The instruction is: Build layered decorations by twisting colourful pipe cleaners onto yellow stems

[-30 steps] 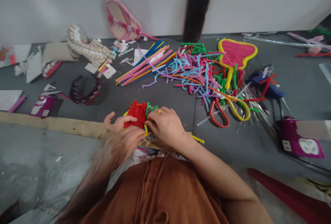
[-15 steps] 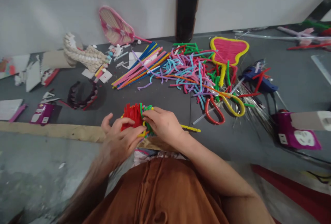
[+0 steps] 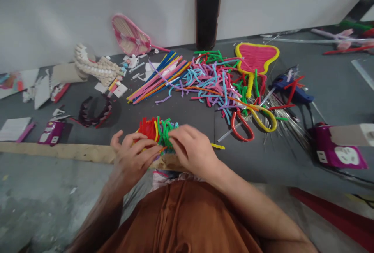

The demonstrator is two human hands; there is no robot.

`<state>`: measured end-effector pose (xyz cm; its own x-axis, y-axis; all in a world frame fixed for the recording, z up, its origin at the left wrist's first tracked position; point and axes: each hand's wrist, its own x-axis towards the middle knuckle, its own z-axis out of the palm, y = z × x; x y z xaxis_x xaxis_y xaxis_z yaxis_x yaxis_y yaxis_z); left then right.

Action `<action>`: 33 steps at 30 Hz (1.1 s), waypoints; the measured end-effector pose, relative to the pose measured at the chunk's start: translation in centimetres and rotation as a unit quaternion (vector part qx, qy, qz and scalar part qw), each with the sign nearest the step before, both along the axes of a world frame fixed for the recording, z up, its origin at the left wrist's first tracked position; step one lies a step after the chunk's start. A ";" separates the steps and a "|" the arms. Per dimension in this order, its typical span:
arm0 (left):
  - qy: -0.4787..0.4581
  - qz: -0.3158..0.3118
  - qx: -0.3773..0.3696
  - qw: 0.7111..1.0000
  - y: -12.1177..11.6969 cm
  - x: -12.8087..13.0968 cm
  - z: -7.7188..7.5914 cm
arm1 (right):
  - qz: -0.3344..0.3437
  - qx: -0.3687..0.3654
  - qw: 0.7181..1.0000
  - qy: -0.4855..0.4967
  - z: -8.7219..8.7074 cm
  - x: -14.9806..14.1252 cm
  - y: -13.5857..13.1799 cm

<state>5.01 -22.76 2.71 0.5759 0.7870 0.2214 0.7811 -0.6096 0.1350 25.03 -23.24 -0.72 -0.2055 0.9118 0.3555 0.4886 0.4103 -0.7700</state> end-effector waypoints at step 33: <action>-0.047 0.033 -0.050 0.997 -0.8 0.0 -1.1 | 0.165 -0.416 0.884 0.133 -1.4 -2.0 -4.3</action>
